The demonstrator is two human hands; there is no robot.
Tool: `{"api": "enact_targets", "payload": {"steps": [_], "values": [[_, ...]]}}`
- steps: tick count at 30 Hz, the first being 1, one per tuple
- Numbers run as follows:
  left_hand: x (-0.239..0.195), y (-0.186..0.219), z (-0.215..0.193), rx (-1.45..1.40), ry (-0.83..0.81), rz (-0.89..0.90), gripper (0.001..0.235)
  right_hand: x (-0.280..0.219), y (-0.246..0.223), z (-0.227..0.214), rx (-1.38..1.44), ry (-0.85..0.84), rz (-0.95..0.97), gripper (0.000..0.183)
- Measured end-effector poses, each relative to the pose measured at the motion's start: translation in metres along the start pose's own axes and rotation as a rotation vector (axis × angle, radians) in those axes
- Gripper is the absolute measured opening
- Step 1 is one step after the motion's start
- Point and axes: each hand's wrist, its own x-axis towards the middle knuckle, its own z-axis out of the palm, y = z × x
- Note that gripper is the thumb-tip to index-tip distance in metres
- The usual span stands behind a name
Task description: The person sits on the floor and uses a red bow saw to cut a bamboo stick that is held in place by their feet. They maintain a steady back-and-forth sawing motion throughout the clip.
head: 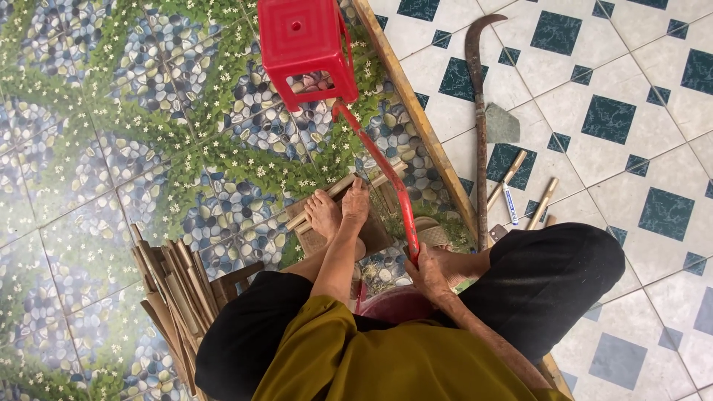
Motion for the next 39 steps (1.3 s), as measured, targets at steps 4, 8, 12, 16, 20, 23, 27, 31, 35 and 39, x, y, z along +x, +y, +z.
{"api": "enact_targets", "payload": {"steps": [4, 8, 12, 16, 20, 23, 27, 31, 35, 39], "values": [[0.003, -0.005, 0.013, -0.04, 0.065, 0.005, 0.02, -0.007, -0.007, -0.009, 0.012, -0.018, -0.016, 0.07], [-0.001, 0.001, -0.002, -0.063, 0.125, 0.021, 0.007, -0.017, -0.019, -0.021, 0.017, -0.035, -0.014, 0.071], [0.001, 0.003, -0.019, -0.603, 0.107, -0.108, 0.021, -0.01, -0.014, -0.013, 0.01, -0.053, -0.012, 0.075], [0.013, -0.009, 0.014, -0.013, -0.004, 0.03, 0.018, -0.003, -0.008, -0.004, -0.024, -0.069, 0.003, 0.078], [0.016, -0.003, 0.016, -0.004, 0.043, 0.052, 0.009, -0.007, -0.012, -0.011, 0.014, -0.086, 0.012, 0.074], [0.012, 0.008, -0.005, 0.014, 0.072, 0.061, 0.009, -0.007, -0.012, -0.01, 0.026, -0.087, 0.015, 0.073], [0.01, 0.01, -0.01, 0.015, 0.068, 0.076, 0.012, 0.021, 0.029, 0.025, 0.009, -0.044, -0.01, 0.062], [0.006, 0.013, -0.015, 0.02, 0.101, 0.053, 0.011, 0.018, 0.027, 0.026, 0.028, 0.003, 0.007, 0.055], [0.007, 0.008, 0.003, 0.062, 0.135, 0.032, 0.011, -0.001, 0.013, 0.01, 0.031, 0.023, -0.041, 0.053], [0.008, 0.009, 0.012, 0.144, 0.125, -0.024, 0.016, 0.004, 0.005, 0.005, 0.04, -0.002, -0.046, 0.05]]}}
